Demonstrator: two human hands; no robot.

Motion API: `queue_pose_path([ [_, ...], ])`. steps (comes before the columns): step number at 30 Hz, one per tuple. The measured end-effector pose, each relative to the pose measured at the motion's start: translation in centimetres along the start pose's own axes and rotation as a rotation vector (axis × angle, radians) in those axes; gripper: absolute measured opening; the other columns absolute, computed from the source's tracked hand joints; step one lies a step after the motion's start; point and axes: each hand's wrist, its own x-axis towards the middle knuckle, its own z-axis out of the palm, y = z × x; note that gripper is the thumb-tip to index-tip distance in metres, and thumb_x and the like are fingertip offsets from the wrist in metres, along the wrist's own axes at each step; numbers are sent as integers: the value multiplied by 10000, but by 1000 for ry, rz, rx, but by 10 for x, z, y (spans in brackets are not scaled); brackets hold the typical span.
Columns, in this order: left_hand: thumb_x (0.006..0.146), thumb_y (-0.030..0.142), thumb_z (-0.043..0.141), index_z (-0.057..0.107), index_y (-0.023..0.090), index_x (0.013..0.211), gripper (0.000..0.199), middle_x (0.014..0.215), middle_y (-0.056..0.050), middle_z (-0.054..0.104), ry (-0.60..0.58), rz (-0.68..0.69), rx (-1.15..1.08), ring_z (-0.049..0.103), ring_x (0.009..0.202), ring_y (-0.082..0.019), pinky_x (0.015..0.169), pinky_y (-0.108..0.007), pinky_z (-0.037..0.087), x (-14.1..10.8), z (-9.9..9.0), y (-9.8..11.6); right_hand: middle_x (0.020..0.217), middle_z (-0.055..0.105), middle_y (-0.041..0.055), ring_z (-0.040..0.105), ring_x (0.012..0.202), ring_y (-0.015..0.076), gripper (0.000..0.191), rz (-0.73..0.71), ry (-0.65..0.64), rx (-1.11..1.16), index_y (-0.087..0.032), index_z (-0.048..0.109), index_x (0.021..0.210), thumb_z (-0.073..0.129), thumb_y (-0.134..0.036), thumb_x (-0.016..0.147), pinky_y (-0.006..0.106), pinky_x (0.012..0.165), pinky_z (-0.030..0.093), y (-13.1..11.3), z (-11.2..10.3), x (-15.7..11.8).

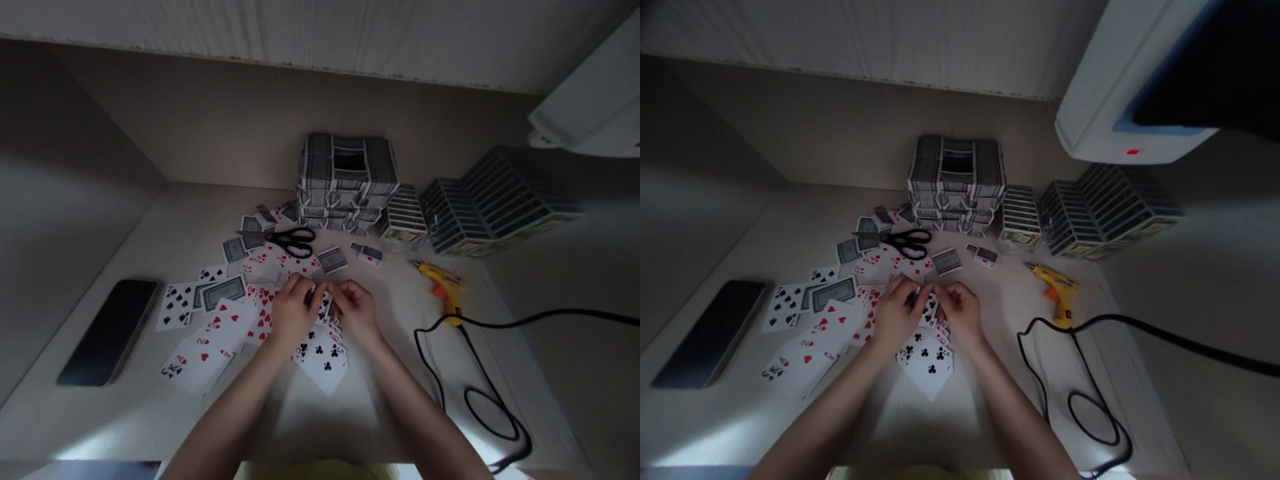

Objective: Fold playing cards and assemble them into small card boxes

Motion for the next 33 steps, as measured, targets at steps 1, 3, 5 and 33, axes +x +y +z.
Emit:
queue_pose_path([
  [1,821,293,501,505,182,639,214,654,-4,496,0,19,16,480,634,-127,590,-242,352,-1,0,1,385,438,-66,389,345,72,351,-12,13,-19,-195,482,575,614,-497,695,202,361,302,1,0,0],
  [3,821,284,498,494,183,614,231,632,-2,481,-1,59,47,471,613,-125,573,-243,342,-2,0,2,395,435,-67,388,352,74,349,-33,36,-52,-198,477,574,607,-497,700,205,367,300,3,1,-1],
  [5,818,276,500,476,183,588,250,613,2,465,-8,86,42,457,592,-121,554,-244,331,-2,-1,4,406,435,-66,388,362,76,344,-41,50,-65,-199,475,576,603,-491,706,208,375,298,3,1,-2],
  [33,589,309,729,589,176,849,324,779,7,624,-88,-541,-758,566,708,-117,636,-227,442,11,3,-2,518,593,-10,510,441,103,278,52,-9,144,-167,600,712,636,-443,698,230,455,408,-6,-3,0],
])
